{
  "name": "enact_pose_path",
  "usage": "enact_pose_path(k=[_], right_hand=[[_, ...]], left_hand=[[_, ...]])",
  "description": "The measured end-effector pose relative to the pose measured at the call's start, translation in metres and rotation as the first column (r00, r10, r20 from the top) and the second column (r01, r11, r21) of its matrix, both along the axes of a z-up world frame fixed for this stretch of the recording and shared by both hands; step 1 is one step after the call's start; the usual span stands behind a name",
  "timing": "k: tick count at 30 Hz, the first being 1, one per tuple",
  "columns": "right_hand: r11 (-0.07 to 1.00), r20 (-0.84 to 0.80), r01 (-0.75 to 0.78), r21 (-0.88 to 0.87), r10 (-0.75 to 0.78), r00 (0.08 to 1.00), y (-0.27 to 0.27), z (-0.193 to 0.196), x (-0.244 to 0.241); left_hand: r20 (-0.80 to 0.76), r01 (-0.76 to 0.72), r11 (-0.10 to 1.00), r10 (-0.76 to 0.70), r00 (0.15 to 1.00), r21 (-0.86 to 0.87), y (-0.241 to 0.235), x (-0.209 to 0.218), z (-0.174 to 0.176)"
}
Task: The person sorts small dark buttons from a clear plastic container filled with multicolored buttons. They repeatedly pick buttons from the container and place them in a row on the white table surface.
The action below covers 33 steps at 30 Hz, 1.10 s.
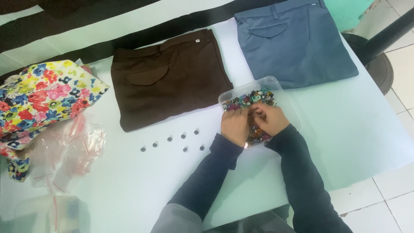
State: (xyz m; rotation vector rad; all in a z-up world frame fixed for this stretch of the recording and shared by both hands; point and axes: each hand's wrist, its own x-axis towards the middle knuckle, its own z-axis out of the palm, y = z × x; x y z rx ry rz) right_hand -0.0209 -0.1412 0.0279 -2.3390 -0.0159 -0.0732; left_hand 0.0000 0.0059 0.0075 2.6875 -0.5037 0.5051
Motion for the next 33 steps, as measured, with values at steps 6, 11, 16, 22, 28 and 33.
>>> enact_pose_path(k=[6, 11, 16, 22, 28, 33], right_hand=[[0.998, 0.151, 0.025, 0.066, -0.035, 0.988, 0.0, 0.01, 0.002], [0.993, 0.202, -0.009, 0.122, -0.016, 0.979, 0.003, 0.021, -0.001], [0.986, 0.185, -0.005, 0.165, -0.026, 0.982, 0.008, 0.022, -0.005], [0.973, 0.119, 0.03, 0.231, -0.059, 0.991, 0.013, 0.037, -0.011], [0.948, 0.09, 0.056, 0.315, -0.088, 0.992, 0.016, 0.051, -0.018], [0.956, 0.092, 0.112, 0.272, -0.142, 0.986, 0.028, 0.065, -0.03]], left_hand=[[-0.056, 0.053, 0.977, -0.066, 0.996, -0.205, 0.007, -0.001, 0.01], [-0.098, 0.091, 0.939, -0.13, 0.987, -0.331, 0.011, -0.002, 0.017], [-0.045, 0.169, 0.872, -0.214, 0.976, -0.46, 0.019, -0.003, 0.025], [-0.059, 0.219, 0.834, -0.286, 0.956, -0.507, 0.025, -0.005, 0.032], [-0.013, 0.235, 0.741, -0.312, 0.95, -0.629, 0.035, -0.009, 0.032], [0.11, 0.36, 0.629, -0.4, 0.91, -0.689, 0.046, -0.014, 0.039]])
